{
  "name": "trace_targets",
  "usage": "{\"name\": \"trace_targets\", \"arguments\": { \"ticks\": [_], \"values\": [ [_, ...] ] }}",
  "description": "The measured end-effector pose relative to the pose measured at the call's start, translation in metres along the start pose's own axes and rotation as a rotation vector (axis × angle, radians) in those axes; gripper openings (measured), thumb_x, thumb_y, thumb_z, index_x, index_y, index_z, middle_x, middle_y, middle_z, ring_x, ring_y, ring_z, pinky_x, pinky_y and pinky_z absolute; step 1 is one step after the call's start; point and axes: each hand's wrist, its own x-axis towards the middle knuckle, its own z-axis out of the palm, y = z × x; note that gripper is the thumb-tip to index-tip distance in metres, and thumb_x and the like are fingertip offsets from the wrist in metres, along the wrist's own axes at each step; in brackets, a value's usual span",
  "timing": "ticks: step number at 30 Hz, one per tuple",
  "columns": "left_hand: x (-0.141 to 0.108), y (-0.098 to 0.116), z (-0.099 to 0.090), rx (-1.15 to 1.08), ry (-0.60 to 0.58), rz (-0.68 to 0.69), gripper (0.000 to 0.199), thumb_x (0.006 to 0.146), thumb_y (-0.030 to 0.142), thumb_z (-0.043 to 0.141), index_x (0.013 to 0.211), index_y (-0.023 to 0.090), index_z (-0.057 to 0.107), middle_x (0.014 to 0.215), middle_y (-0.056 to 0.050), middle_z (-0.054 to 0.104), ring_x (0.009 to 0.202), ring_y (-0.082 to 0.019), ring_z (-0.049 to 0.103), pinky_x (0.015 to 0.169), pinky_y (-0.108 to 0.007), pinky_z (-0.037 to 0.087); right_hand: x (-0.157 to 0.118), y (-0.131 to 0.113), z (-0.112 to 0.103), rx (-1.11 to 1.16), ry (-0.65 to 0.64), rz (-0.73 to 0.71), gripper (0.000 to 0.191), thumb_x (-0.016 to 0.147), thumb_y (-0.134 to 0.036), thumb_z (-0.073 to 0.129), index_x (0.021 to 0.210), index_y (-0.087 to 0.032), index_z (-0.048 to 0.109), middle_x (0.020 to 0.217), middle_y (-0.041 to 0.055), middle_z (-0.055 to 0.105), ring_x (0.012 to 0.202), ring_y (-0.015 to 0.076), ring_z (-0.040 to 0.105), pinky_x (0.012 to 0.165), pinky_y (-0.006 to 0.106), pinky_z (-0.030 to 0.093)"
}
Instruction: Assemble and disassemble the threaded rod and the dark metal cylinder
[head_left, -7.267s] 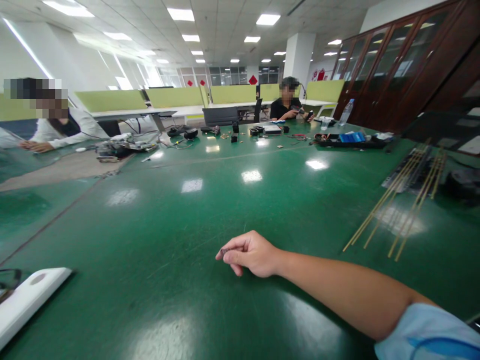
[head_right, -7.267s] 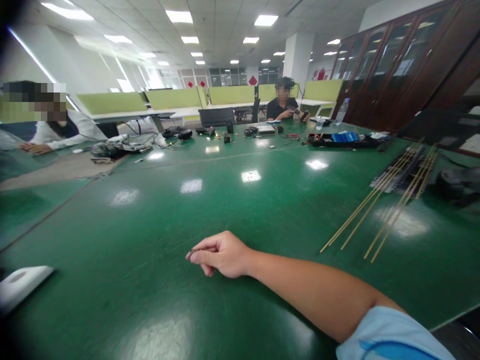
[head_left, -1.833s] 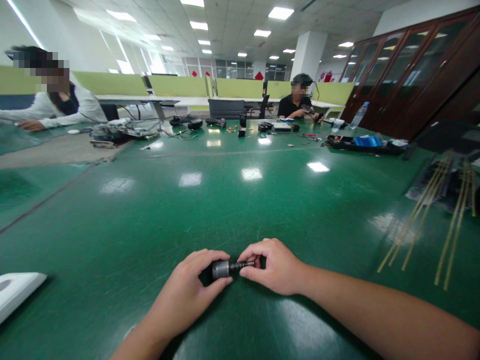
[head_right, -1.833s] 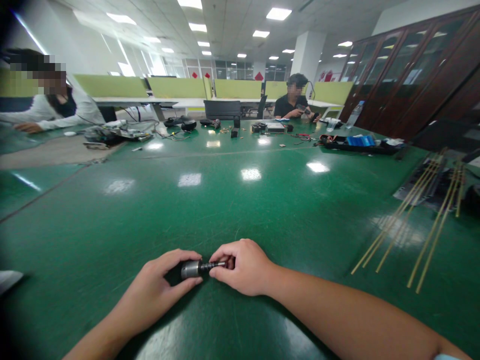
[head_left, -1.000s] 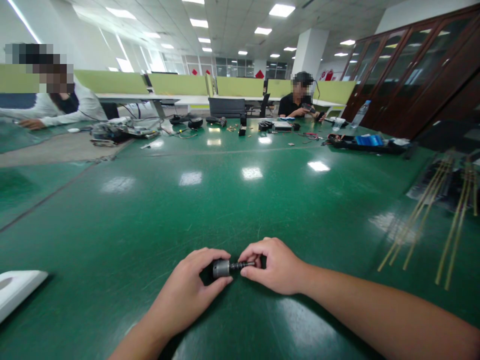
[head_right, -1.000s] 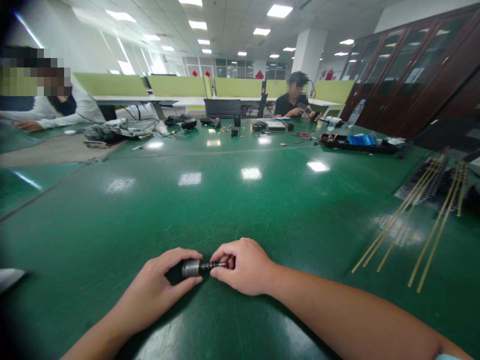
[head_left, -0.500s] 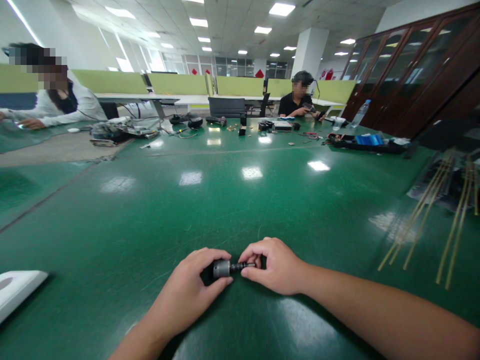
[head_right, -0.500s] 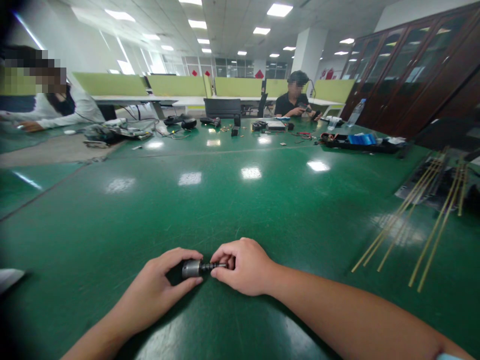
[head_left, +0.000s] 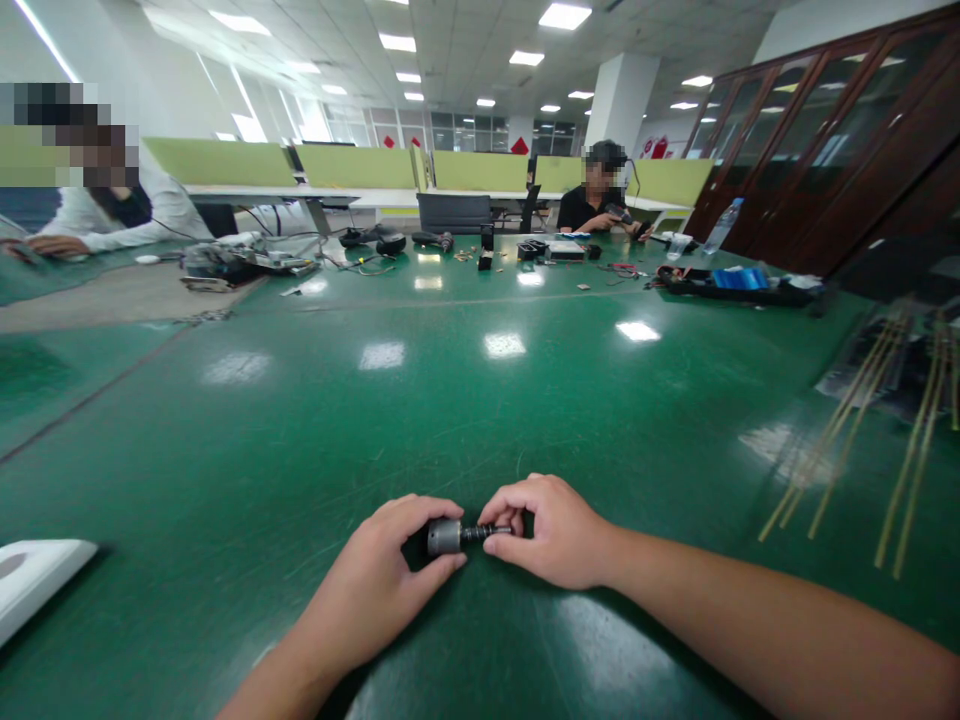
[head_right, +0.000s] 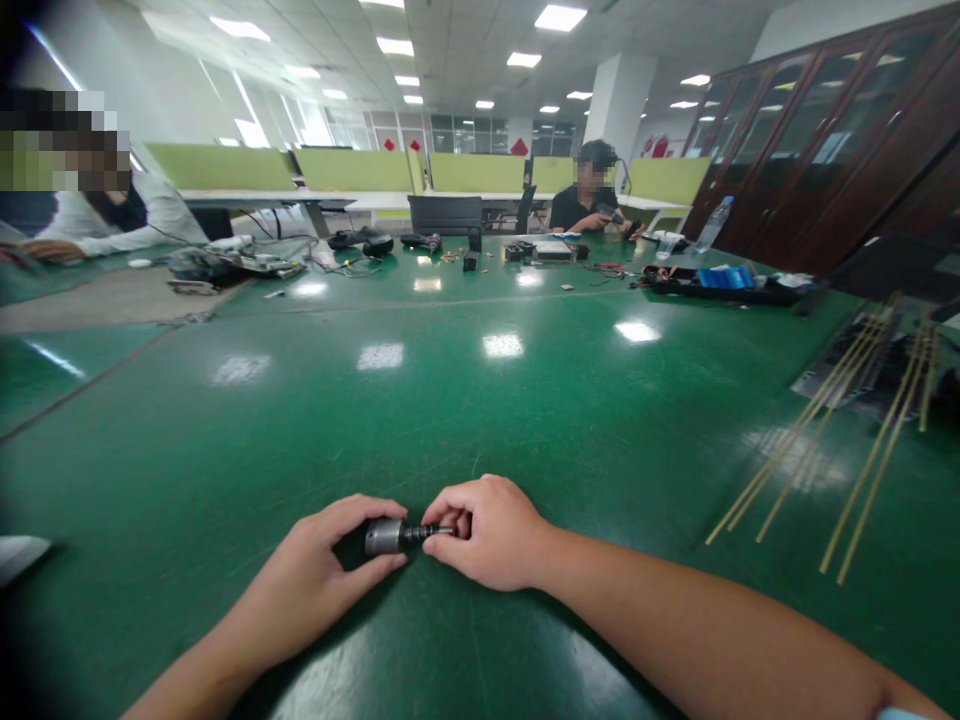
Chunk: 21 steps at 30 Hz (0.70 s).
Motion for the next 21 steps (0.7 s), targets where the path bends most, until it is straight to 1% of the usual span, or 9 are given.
{"name": "trace_targets", "arguments": {
  "ticks": [5,14,21],
  "values": [
    [-0.0008,-0.0012,0.0008,0.002,0.005,0.001,0.031,0.083,0.026,0.069,0.112,0.031,0.06,0.109,0.0,0.066,0.102,-0.021,0.06,0.093,-0.036,0.047,-0.0002,0.0008,0.0004,-0.004,0.01,-0.007,0.015,0.079,-0.027,0.071,0.093,-0.023,0.071,0.072,-0.004,0.068,0.065,0.0116,0.062,0.072,0.026,0.044],
    [-0.0002,0.0003,0.0001,0.008,-0.011,-0.018,0.032,0.083,0.025,0.069,0.112,0.032,0.06,0.11,0.002,0.065,0.103,-0.019,0.059,0.094,-0.034,0.046,0.0004,0.0028,0.0012,-0.017,0.005,-0.014,0.015,0.079,-0.028,0.071,0.093,-0.024,0.071,0.071,-0.0053,0.067,0.064,0.0107,0.062,0.072,0.025,0.043],
    [-0.0003,0.0004,-0.0008,0.019,-0.025,-0.007,0.032,0.083,0.024,0.068,0.113,0.032,0.059,0.11,0.003,0.065,0.103,-0.019,0.059,0.093,-0.034,0.045,0.0003,0.0042,0.0017,-0.017,0.002,-0.026,0.016,0.079,-0.028,0.071,0.095,-0.025,0.07,0.073,-0.0059,0.067,0.066,0.0103,0.062,0.073,0.025,0.043]
  ]
}}
